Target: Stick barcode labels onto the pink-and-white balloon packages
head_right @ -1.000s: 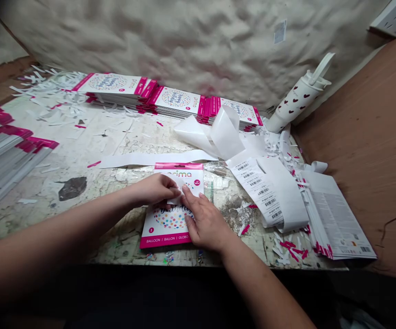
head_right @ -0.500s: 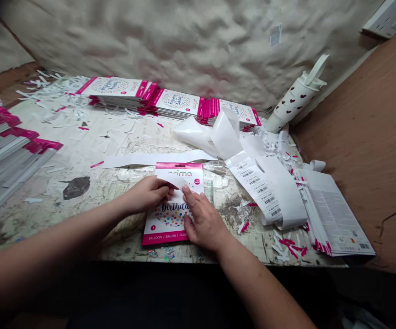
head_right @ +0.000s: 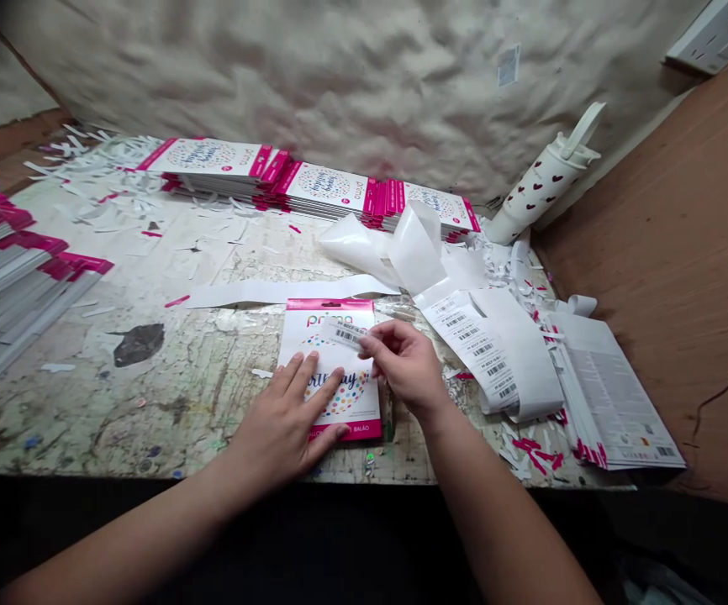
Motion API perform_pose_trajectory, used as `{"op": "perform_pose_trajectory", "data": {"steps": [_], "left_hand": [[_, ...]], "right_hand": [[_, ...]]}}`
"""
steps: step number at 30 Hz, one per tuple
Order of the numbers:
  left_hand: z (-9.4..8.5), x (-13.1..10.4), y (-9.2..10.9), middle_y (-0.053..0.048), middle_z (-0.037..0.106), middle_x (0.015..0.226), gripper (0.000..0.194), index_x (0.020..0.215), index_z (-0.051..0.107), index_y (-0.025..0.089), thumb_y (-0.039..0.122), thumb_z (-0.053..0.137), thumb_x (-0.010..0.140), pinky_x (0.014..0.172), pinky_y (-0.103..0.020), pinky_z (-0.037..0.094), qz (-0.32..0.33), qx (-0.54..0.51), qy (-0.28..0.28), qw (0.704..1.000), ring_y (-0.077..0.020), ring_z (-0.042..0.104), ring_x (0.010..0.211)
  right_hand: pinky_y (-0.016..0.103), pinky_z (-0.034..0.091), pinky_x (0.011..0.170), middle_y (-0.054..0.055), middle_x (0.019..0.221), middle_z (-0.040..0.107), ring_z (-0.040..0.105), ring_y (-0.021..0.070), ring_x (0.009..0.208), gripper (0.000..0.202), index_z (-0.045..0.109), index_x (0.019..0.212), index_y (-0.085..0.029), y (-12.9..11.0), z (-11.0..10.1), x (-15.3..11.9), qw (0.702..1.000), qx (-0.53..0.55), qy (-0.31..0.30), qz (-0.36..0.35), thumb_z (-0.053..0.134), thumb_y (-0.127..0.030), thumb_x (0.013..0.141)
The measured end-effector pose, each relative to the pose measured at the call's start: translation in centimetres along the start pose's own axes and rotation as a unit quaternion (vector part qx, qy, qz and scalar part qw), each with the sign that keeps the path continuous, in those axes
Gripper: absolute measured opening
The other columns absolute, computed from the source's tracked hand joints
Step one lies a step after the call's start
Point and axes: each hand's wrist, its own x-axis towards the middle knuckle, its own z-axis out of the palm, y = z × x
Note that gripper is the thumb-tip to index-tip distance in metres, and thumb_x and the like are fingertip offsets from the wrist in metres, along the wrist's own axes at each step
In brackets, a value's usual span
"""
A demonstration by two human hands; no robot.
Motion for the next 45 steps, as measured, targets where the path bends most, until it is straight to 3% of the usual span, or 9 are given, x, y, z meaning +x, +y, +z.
{"op": "perform_pose_trajectory", "data": {"steps": [4, 10, 19, 24, 28, 35, 38, 42, 45], "left_hand": [[0.1, -0.4, 0.0, -0.027, 0.029, 0.143, 0.061, 0.13, 0.05, 0.016, 0.052, 0.048, 0.081, 0.1, -0.057, 0.032, 0.003, -0.002, 0.016, 1.0, -0.043, 0.028, 0.131], [0.5, -0.5, 0.2, -0.023, 0.004, 0.151, 0.057, 0.131, 0.048, 0.017, 0.047, 0.05, 0.082, 0.102, -0.054, 0.032, -0.001, -0.004, 0.057, 0.998, -0.0419, 0.023, 0.133], [0.3, -0.4, 0.1, -0.018, 0.039, 0.141, 0.059, 0.133, 0.047, 0.017, 0.049, 0.046, 0.083, 0.099, -0.059, 0.032, 0.009, 0.032, 0.007, 0.999, -0.0446, 0.028, 0.13], [0.1, -0.4, 0.1, -0.019, 0.038, 0.141, 0.057, 0.134, 0.045, 0.026, 0.048, 0.05, 0.082, 0.096, -0.062, 0.034, 0.025, 0.033, 0.006, 0.999, -0.0477, 0.028, 0.129], [0.3, -0.5, 0.3, -0.019, 0.037, 0.141, 0.051, 0.128, 0.052, 0.025, 0.047, 0.051, 0.082, 0.097, -0.062, 0.032, 0.019, 0.018, 0.0, 1.0, -0.0472, 0.027, 0.13], [-1.7, -0.2, -1.8, -0.017, 0.032, 0.145, 0.055, 0.136, 0.04, 0.019, 0.046, 0.038, 0.088, 0.104, -0.052, 0.031, -0.013, -0.014, -0.032, 0.999, -0.0344, 0.026, 0.134], [-2.2, 0.2, -3.2, -0.025, 0.025, 0.146, 0.061, 0.129, 0.046, 0.003, 0.046, 0.038, 0.087, 0.107, -0.056, 0.022, -0.15, 0.0, -0.001, 0.989, -0.0378, 0.015, 0.137], [-3.0, 0.4, -3.2, -0.021, 0.03, 0.145, 0.058, 0.132, 0.039, 0.009, 0.043, 0.046, 0.085, 0.106, -0.056, 0.024, -0.197, -0.187, 0.032, 0.962, -0.0365, 0.02, 0.136], [-5.2, 0.9, -3.2, -0.014, 0.044, 0.138, 0.056, 0.139, 0.022, 0.021, 0.039, 0.041, 0.089, 0.094, -0.047, 0.045, -0.163, -0.474, 0.041, 0.864, -0.0294, 0.049, 0.119]], "right_hand": [[0.012, 0.022, 0.028, -0.004, 0.051, 0.06, 0.038, 0.0018, 0.03, 0.033, 0.05, 0.073, -0.016, 0.6, 0.2, 1.4, 0.966, 0.114, -0.127, 0.192, 0.075, -0.035, 0.063], [0.011, 0.019, 0.027, -0.003, 0.054, 0.063, 0.037, 0.0007, 0.029, 0.034, 0.05, 0.074, -0.016, 1.1, 0.5, 1.9, 0.952, 0.137, -0.166, 0.22, 0.076, -0.035, 0.061], [0.018, 0.027, 0.033, -0.003, 0.051, 0.059, 0.04, 0.0061, 0.031, 0.028, 0.051, 0.072, -0.018, 0.7, 0.6, 2.0, 0.976, -0.084, -0.083, 0.185, 0.071, -0.036, 0.064], [0.034, 0.047, 0.064, 0.006, 0.075, 0.067, 0.061, 0.0211, 0.069, 0.032, 0.056, 0.108, -0.018, -0.7, 0.5, 0.0, 0.88, -0.469, 0.079, 0.008, 0.056, -0.035, 0.081], [0.05, 0.031, 0.101, 0.01, 0.142, 0.039, 0.032, 0.0314, 0.131, 0.043, 0.051, 0.127, -0.028, 0.0, 2.3, -2.5, 0.832, -0.541, -0.052, -0.109, 0.034, -0.046, 0.091], [0.06, 0.005, 0.108, 0.014, 0.151, 0.013, 0.005, 0.0324, 0.14, 0.066, 0.025, 0.143, -0.01, 3.2, 1.6, -3.6, 0.791, -0.611, -0.016, 0.039, 0.029, -0.05, 0.091], [0.056, 0.003, 0.11, 0.015, 0.151, 0.013, 0.006, 0.0298, 0.14, 0.064, 0.027, 0.141, -0.005, 3.6, 1.4, -3.7, 0.818, -0.574, -0.006, 0.031, 0.031, -0.044, 0.091], [0.052, 0.011, 0.112, 0.016, 0.148, 0.025, 0.013, 0.0293, 0.139, 0.06, 0.036, 0.137, -0.01, 2.7, 1.5, -4.3, 0.928, -0.372, -0.001, -0.01, 0.043, -0.042, 0.088], [0.048, 0.041, 0.098, 0.014, 0.135, 0.048, 0.046, 0.0282, 0.124, 0.05, 0.041, 0.13, -0.021, 1.1, 0.7, -4.4, 0.997, -0.063, -0.033, -0.027, 0.047, -0.045, 0.086]]}}
